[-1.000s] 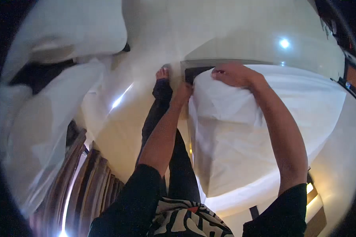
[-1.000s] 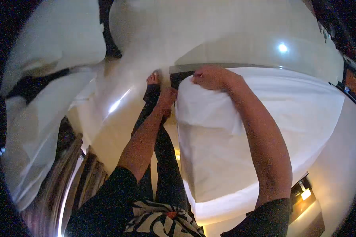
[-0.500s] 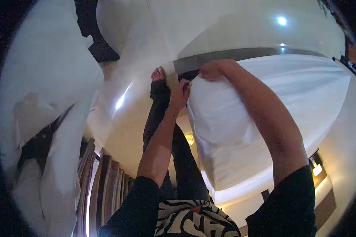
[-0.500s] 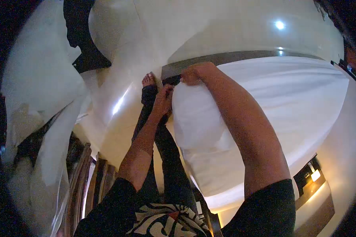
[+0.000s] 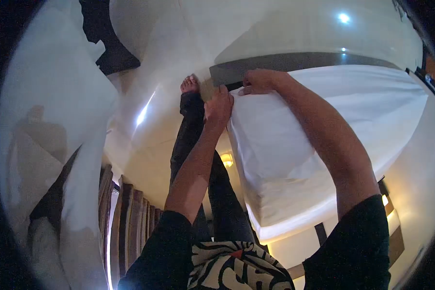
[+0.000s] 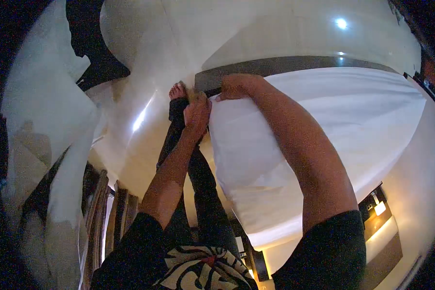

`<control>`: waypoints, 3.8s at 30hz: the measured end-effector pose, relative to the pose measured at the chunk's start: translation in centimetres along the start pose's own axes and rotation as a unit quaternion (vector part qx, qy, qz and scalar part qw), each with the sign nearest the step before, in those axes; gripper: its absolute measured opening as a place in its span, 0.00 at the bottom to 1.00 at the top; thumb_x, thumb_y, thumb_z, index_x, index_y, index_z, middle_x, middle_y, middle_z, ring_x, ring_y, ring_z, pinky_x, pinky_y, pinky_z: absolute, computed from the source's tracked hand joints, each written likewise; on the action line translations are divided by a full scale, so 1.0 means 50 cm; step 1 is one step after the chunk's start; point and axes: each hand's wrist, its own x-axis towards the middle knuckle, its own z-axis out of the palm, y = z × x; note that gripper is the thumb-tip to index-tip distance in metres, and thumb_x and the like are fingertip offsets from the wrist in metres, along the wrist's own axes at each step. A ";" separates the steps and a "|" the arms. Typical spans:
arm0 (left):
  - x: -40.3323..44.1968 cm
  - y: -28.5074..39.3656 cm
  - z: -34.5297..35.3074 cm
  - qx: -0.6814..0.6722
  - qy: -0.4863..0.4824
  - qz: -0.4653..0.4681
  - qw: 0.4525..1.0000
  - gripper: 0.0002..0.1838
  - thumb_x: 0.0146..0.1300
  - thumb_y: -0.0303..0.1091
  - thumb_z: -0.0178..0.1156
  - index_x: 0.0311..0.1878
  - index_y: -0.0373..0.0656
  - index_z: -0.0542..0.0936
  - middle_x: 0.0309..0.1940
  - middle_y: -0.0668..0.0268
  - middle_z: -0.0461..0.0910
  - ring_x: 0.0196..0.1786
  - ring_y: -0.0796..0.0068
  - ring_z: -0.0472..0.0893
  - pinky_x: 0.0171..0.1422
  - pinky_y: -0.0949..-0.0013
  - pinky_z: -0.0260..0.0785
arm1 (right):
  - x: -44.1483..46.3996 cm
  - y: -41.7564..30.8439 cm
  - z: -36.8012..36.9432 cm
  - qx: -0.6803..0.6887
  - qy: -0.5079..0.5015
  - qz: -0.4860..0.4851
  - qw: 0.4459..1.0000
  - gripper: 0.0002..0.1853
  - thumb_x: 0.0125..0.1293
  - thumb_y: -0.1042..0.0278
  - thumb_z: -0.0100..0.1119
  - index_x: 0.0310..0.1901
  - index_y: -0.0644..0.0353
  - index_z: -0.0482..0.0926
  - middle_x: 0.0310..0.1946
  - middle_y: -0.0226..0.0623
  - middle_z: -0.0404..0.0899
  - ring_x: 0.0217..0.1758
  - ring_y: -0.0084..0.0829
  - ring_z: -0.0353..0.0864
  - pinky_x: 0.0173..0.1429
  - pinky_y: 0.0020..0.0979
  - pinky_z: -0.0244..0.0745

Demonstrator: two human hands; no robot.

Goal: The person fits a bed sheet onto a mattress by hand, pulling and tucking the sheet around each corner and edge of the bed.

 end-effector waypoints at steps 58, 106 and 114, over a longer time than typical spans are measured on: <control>-0.105 -0.032 0.084 -0.404 0.003 -0.027 0.915 0.24 0.73 0.43 0.33 0.61 0.39 0.69 0.54 0.50 0.72 0.58 0.56 0.71 0.67 0.63 0.56 | 0.053 -0.023 0.026 -0.133 -0.054 0.042 0.989 0.28 0.64 0.50 0.36 0.43 0.68 0.79 0.47 0.57 0.76 0.54 0.53 0.74 0.61 0.48 0.64; -0.206 0.007 0.081 -0.356 0.101 -0.176 0.912 0.17 0.69 0.41 0.46 0.40 0.34 0.72 0.37 0.45 0.74 0.43 0.44 0.74 0.47 0.52 0.65 | -0.117 -0.044 0.007 -0.104 -0.008 0.056 0.993 0.33 0.63 0.39 0.46 0.40 0.70 0.77 0.37 0.58 0.79 0.46 0.54 0.78 0.53 0.46 0.71; -0.271 0.009 -0.022 -0.309 0.036 0.064 0.948 0.16 0.69 0.41 0.46 0.36 0.34 0.70 0.30 0.45 0.73 0.36 0.42 0.74 0.41 0.50 0.65 | -0.237 -0.179 -0.049 -0.104 0.026 0.066 0.992 0.32 0.60 0.36 0.51 0.34 0.67 0.76 0.31 0.53 0.79 0.39 0.51 0.79 0.45 0.47 0.72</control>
